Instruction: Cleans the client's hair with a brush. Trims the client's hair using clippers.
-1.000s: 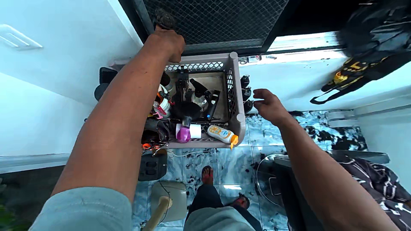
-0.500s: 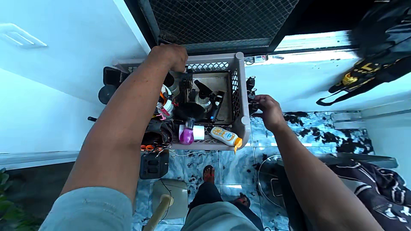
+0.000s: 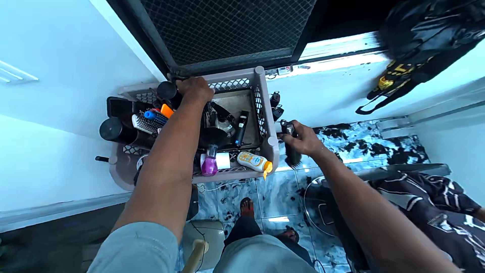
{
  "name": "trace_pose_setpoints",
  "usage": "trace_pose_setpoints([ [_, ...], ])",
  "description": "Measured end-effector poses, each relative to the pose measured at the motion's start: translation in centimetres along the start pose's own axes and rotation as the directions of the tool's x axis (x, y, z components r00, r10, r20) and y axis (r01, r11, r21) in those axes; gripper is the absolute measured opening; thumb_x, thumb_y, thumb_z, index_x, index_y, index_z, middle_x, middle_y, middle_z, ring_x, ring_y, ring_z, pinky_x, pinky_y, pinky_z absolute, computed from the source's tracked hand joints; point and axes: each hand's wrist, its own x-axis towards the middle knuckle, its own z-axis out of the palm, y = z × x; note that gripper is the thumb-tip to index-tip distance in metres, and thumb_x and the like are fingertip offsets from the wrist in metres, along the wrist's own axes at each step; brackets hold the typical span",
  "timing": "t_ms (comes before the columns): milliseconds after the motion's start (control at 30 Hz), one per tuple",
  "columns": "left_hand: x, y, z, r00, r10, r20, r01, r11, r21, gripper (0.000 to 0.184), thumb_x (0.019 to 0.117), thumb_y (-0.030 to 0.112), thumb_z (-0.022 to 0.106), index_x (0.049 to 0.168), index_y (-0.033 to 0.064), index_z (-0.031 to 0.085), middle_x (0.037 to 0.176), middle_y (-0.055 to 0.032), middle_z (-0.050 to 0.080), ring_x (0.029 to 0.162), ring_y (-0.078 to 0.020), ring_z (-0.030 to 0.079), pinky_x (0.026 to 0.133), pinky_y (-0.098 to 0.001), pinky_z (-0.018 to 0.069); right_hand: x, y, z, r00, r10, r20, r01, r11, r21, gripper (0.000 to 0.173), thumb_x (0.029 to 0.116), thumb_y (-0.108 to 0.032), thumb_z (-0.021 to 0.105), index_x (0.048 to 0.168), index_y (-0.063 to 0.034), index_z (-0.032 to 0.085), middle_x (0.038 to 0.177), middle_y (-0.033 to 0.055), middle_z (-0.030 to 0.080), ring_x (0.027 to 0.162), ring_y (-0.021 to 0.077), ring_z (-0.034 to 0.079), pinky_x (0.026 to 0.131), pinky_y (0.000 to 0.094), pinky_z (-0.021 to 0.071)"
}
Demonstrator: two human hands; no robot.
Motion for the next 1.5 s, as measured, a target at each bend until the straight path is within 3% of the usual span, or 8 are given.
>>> trace_pose_setpoints([
  [367, -2.1, -0.1, -5.2, 0.976, -0.003, -0.217, -0.078, 0.927, -0.366, 0.060, 0.0906, 0.044, 0.068, 0.120, -0.0078, 0.063, 0.124, -0.0329, 0.062, 0.119, -0.0497, 0.061, 0.096, -0.0714, 0.0469, 0.9, -7.5, -6.3, 0.939, 0.263, 0.222, -0.252, 0.965, -0.075, 0.051, 0.1016, -0.056, 0.050, 0.108, -0.0072, 0.065, 0.094, 0.0153, 0.066, 0.087, 0.0307, 0.066, 0.077, 0.0579, 0.0523],
  [567, -13.3, -3.6, -8.4, 0.829, -0.042, -0.558, -0.550, -0.245, -0.799, 0.022, 0.1047, 0.015, 0.036, 0.116, 0.0078, 0.054, 0.083, -0.0056, 0.063, 0.068, -0.0234, 0.066, 0.064, -0.0455, 0.0618, -2.0, -9.8, -9.2, 0.965, 0.258, -0.052, -0.158, 0.726, 0.669, 0.042, 0.1010, -0.047, 0.061, 0.121, -0.0105, 0.058, 0.081, 0.0075, 0.066, 0.057, 0.0185, 0.064, 0.048, 0.0348, 0.0570],
  [833, -23.7, 4.0, 5.2, 0.747, 0.579, -0.326, -0.100, -0.387, -0.917, 0.064, 0.0845, 0.046, 0.083, 0.134, 0.0088, 0.066, 0.112, -0.0142, 0.071, 0.077, -0.0177, 0.069, 0.065, -0.0310, 0.0620, -7.8, -11.1, -4.4, 0.966, 0.256, 0.040, -0.101, 0.231, 0.968, 0.046, 0.1011, -0.053, 0.059, 0.118, -0.0096, 0.059, 0.088, 0.0116, 0.071, 0.061, 0.0215, 0.069, 0.056, 0.0396, 0.0625],
  [967, -21.6, 4.3, 8.0, 0.895, 0.413, -0.170, -0.063, -0.260, -0.964, 0.046, 0.1004, 0.049, 0.057, 0.122, 0.0099, 0.066, 0.095, -0.0098, 0.070, 0.069, -0.0198, 0.066, 0.058, -0.0366, 0.0595, -7.8, -10.0, -0.5, 0.937, 0.347, 0.038, -0.076, 0.094, 0.993, 0.045, 0.1001, -0.047, 0.064, 0.123, -0.0085, 0.061, 0.086, 0.0138, 0.073, 0.062, 0.0243, 0.071, 0.057, 0.0408, 0.0635],
  [1067, -20.2, 6.4, 8.1, 0.971, 0.216, -0.102, -0.160, 0.276, -0.948, 0.043, 0.1073, 0.046, 0.049, 0.121, 0.0079, 0.063, 0.086, -0.0068, 0.066, 0.059, -0.0170, 0.060, 0.050, -0.0366, 0.0540, -7.8, -8.1, 0.9, 0.876, 0.481, -0.033, -0.004, 0.076, 0.997, 0.056, 0.0967, -0.039, 0.073, 0.135, -0.0045, 0.050, 0.088, 0.0193, 0.070, 0.064, 0.0268, 0.071, 0.059, 0.0405, 0.0632],
  [1167, -20.9, 7.5, 7.5, 0.961, 0.218, -0.173, -0.278, 0.763, -0.583, 0.067, 0.1013, 0.061, 0.051, 0.130, 0.0008, 0.062, 0.110, -0.0239, 0.068, 0.091, -0.0359, 0.070, 0.080, -0.0579, 0.0565, -11.4, -7.2, -0.9, 0.816, 0.562, -0.134, 0.046, 0.168, 0.985, 0.061, 0.0936, -0.031, 0.078, 0.134, 0.0003, 0.045, 0.093, 0.0219, 0.070, 0.067, 0.0284, 0.072, 0.062, 0.0418, 0.0637],
  [1300, -24.2, 8.1, 6.4, 0.959, 0.177, -0.221, -0.274, 0.777, -0.566, 0.072, 0.1005, 0.060, 0.055, 0.134, -0.0039, 0.059, 0.124, -0.0348, 0.063, 0.117, -0.0512, 0.062, 0.101, -0.0695, 0.0458, -19.7, -5.6, -2.2, 0.847, 0.519, -0.119, 0.091, 0.079, 0.993, 0.047, 0.1013, -0.036, 0.066, 0.134, -0.0039, 0.055, 0.106, 0.0161, 0.074, 0.083, 0.0256, 0.076, 0.074, 0.0394, 0.0654],
  [1500, -27.3, 1.3, 6.7, 0.996, -0.021, 0.085, 0.079, -0.200, -0.977, 0.081, 0.0964, 0.081, 0.014, 0.125, 0.0144, 0.051, 0.086, -0.0097, 0.070, 0.059, -0.0229, 0.068, 0.049, -0.0382, 0.0579, -36.9, -0.1, 2.1, 0.960, 0.262, -0.102, 0.147, -0.156, 0.977, 0.047, 0.0859, -0.049, 0.078, 0.122, -0.0206, 0.069, 0.108, 0.0041, 0.075, 0.080, 0.0152, 0.074, 0.065, 0.0323, 0.0650],
])
